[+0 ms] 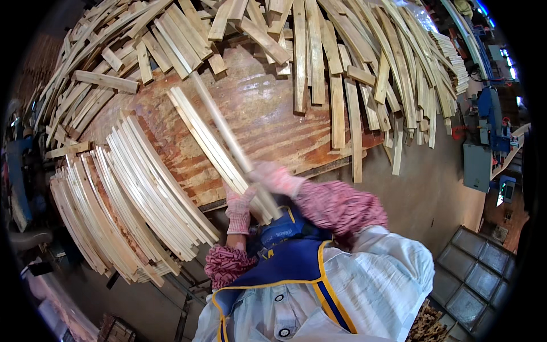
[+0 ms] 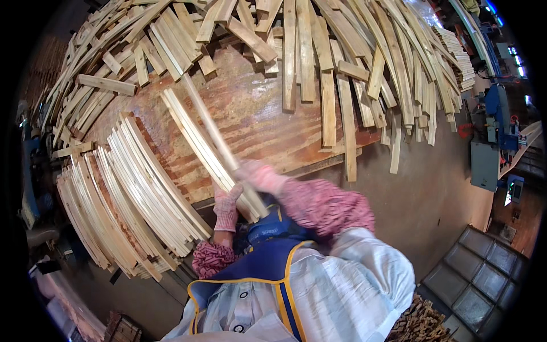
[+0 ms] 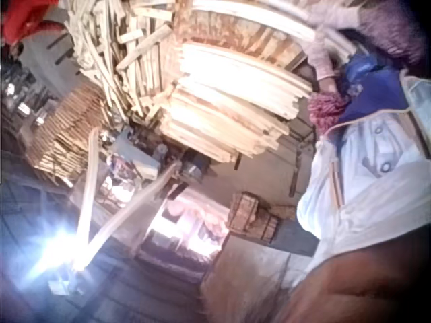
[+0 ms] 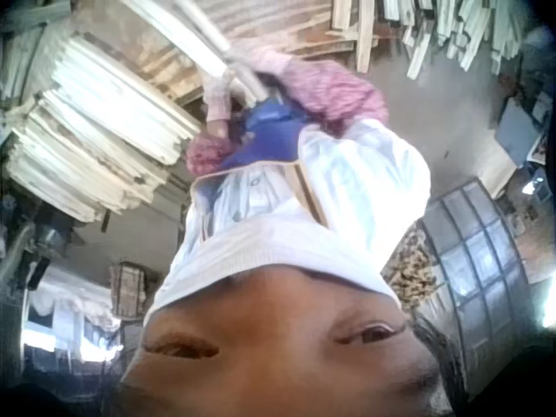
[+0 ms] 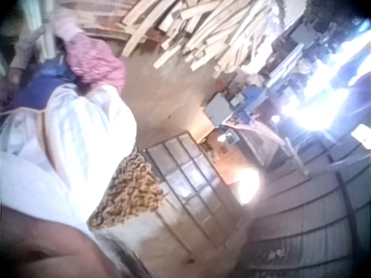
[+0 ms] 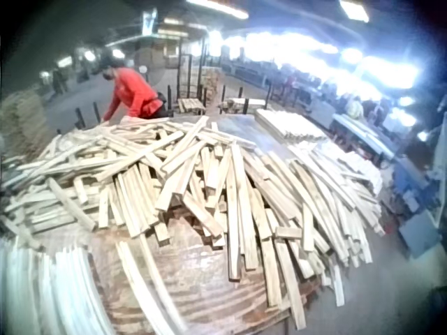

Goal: The person picks up wooden planks from a pile and stacks them on a table. The person repeatedly picks up planks, aligns them, and places them in a neat stack.

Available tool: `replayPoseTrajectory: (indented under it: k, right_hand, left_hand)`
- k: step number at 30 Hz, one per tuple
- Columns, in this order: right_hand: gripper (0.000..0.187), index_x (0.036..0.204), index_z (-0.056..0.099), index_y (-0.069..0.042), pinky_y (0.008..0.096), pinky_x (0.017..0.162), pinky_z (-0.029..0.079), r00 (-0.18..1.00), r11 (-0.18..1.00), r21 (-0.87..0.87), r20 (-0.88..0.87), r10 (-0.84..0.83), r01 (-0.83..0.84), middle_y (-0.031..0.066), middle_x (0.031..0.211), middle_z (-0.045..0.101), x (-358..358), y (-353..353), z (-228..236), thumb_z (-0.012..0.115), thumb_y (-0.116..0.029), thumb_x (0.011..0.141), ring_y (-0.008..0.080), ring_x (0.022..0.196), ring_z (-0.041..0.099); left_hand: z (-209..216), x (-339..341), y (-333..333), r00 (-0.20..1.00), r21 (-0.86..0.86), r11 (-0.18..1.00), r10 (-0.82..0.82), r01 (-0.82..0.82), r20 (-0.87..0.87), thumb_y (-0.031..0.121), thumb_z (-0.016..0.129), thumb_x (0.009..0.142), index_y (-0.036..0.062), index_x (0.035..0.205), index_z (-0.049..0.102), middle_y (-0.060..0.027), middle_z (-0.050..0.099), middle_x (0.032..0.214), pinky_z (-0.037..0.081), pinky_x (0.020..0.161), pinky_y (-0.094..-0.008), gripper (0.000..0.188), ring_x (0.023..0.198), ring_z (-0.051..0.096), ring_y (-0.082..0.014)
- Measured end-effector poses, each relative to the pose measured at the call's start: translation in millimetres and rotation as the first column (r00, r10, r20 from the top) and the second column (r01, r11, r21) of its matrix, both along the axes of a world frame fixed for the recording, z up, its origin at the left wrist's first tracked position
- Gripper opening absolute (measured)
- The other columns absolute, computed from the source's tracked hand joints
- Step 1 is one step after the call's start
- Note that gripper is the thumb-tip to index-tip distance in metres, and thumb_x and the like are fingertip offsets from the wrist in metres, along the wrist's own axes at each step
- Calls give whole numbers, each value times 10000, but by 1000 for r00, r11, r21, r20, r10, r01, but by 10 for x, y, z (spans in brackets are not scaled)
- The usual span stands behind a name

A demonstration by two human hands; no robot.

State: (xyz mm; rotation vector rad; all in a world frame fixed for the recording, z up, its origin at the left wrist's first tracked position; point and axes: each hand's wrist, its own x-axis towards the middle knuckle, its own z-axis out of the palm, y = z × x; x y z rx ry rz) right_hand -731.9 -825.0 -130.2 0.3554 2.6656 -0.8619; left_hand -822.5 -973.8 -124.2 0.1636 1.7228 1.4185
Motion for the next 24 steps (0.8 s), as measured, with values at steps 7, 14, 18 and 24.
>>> replayPoseTrajectory:
  k: [7,14,18,24]
  right_hand:
    - [536,1255,466,-66,353,591,543,607,492,526,-59,-792,694,173,1216,579,-576,1453,363,658,-343,838,232,873,661]
    - [759,1409,315,-71,445,913,499,357,359,44,46,-933,932,193,1179,617,141,1537,612,666,-246,759,374,1066,624]
    - [863,1450,329,-81,409,974,474,203,210,69,93,-975,975,201,1222,598,1016,460,1001,675,-197,667,383,1089,604]
    - [828,1465,347,-120,430,837,527,267,26,602,-314,-911,798,146,1061,625,2855,1719,1650,682,-409,765,335,979,625]
  left_hand:
    - [111,-273,139,796,-771,636,-462,-11,-392,469,833,569,-8,1424,327,-250,465,1311,376,1057,-409,1102,1250,438,-363]
    - [156,-226,223,768,-750,656,-521,81,-373,425,839,594,-27,1435,306,-254,459,1316,366,1073,-404,1094,1262,421,-360]
    - [94,-270,191,782,-757,650,-505,66,-365,429,850,600,-17,1445,294,-263,449,1324,359,1079,-437,1105,1266,411,-377]
    - [128,-266,175,759,-743,664,-527,86,-383,416,830,621,-55,1468,228,-272,435,1337,321,1098,-439,1141,1279,391,-388]
